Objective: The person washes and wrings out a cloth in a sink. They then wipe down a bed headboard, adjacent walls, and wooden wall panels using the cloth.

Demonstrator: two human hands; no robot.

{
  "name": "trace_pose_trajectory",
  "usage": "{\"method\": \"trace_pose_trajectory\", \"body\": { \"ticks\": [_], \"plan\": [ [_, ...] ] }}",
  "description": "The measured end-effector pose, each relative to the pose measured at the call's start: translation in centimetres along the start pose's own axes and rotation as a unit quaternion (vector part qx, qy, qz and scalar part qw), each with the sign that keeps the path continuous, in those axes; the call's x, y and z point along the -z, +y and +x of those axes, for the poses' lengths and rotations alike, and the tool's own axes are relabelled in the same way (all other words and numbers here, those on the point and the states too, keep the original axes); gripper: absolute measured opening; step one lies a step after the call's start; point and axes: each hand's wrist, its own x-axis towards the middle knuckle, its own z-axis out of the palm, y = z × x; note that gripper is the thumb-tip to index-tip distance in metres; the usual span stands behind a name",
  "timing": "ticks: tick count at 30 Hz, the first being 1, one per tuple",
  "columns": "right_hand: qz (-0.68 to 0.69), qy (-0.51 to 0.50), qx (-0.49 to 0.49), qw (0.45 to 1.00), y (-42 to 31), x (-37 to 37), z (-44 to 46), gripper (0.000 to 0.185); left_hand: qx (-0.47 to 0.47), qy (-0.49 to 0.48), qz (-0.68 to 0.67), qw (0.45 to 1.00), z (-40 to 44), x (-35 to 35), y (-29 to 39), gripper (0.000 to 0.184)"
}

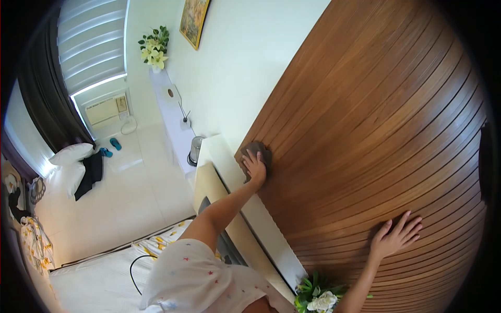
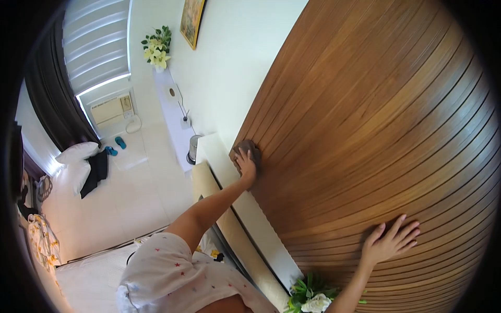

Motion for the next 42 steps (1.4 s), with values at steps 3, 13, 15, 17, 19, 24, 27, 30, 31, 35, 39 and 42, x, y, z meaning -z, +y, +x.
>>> {"method": "trace_pose_trajectory", "body": {
  "ticks": [3,13,15,17,19,24,27,30,31,35,39,42],
  "plan": [
    [-0.004,0.003,0.011,1.000,0.1,0.2,0.0,0.051,0.131,-0.039,0.056,0.989,1.6,2.5,4.7,0.055],
    [0.020,0.055,0.015,0.998,0.2,-0.7,0.0,0.049,-0.396,0.141,-0.058,0.905,6.9,4.7,15.5,0.048],
    [0.046,0.067,0.029,0.996,0.3,-0.9,0.0,0.050,-0.384,0.012,0.031,0.923,8.8,8.3,13.1,0.045],
    [0.066,0.083,0.026,0.994,0.2,-1.1,-0.2,0.050,-0.103,-0.326,-0.141,0.929,7.5,15.6,14.3,0.035],
    [0.076,0.098,0.023,0.992,0.2,-1.3,0.0,0.050,-0.025,-0.355,-0.348,0.867,10.5,16.2,6.6,0.035],
    [0.071,0.117,0.015,0.990,0.7,-1.7,-0.1,0.047,0.182,-0.273,-0.484,0.811,-1.9,29.7,7.1,0.037],
    [0.046,0.107,0.016,0.993,1.4,-2.1,-0.4,0.046,0.232,-0.391,-0.628,0.632,-7.5,37.3,2.6,0.038],
    [-0.010,0.071,0.029,0.997,2.2,-2.5,-0.7,0.043,0.266,-0.304,-0.570,0.716,-14.6,43.8,2.6,0.039],
    [0.004,0.074,0.025,0.997,1.8,-1.8,-0.5,0.043,0.262,-0.291,-0.555,0.734,-15.3,46.0,0.6,0.039],
    [0.073,0.087,0.001,0.994,0.2,0.2,0.0,0.044,0.286,-0.216,-0.528,0.770,-17.4,48.3,1.2,0.043],
    [0.074,0.065,-0.016,0.995,-0.4,1.0,0.5,0.045,0.303,-0.220,-0.623,0.687,-14.5,44.8,1.2,0.044],
    [0.053,0.039,-0.020,0.998,-0.3,0.9,0.3,0.046,0.278,-0.296,-0.650,0.642,-12.4,40.5,3.2,0.045]
  ]
}}
